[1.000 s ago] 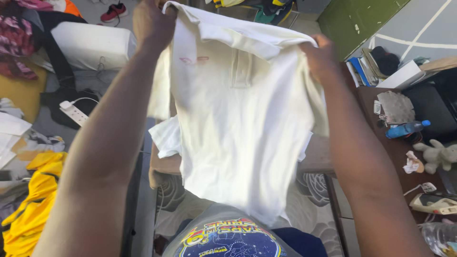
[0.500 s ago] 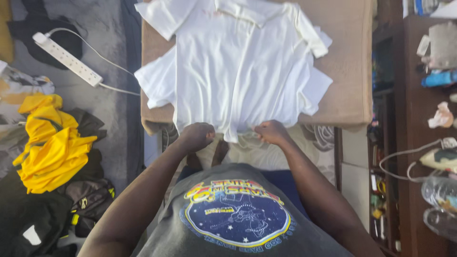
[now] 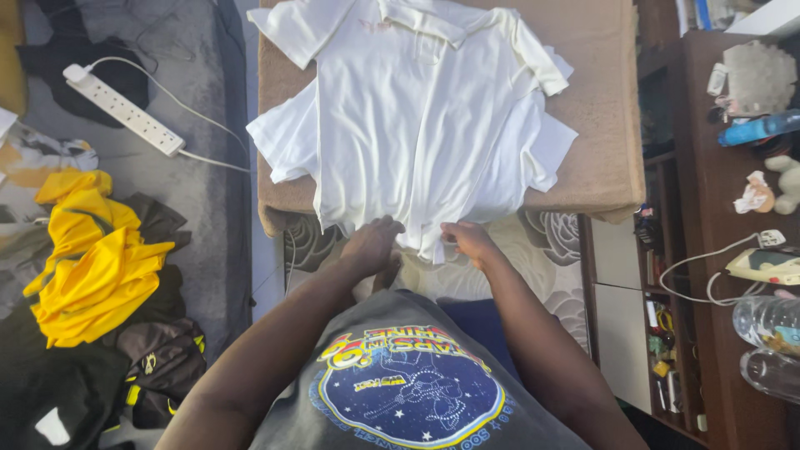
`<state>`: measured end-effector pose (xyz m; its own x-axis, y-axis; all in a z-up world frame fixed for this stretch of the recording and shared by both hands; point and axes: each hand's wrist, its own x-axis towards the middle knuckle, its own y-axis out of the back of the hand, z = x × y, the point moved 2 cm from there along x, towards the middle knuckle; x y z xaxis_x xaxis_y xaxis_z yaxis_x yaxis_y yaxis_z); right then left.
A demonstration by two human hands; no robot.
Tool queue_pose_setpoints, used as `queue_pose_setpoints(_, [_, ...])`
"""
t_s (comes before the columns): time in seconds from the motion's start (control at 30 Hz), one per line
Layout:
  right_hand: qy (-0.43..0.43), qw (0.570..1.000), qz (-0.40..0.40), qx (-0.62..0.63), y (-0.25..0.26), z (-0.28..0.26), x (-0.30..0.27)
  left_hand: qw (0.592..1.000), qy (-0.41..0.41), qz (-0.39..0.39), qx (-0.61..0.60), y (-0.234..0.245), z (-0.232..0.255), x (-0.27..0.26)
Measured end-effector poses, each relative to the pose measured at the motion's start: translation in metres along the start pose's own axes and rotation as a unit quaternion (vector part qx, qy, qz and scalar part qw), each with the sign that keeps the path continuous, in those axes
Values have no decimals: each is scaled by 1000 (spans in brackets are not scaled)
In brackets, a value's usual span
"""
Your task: The person places several shirts on a hanger one by one. They handle a white t-shirt, a white polo shirt, and a yellow polo shirt, placing each on a hanger and then moving them to a nearby rack.
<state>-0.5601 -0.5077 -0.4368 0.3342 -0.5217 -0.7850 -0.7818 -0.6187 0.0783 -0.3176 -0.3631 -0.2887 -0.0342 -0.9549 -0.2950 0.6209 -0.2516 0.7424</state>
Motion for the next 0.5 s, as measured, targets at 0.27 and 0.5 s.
queue_pose_setpoints(0.27, [129,933,-106,319,23,-91,-114,996,-48,64,35,-27,14,29])
queue_pose_setpoints(0.5, [135,921,-8,364,32,-148,-164,957,-136,174,-188,6,-2,34])
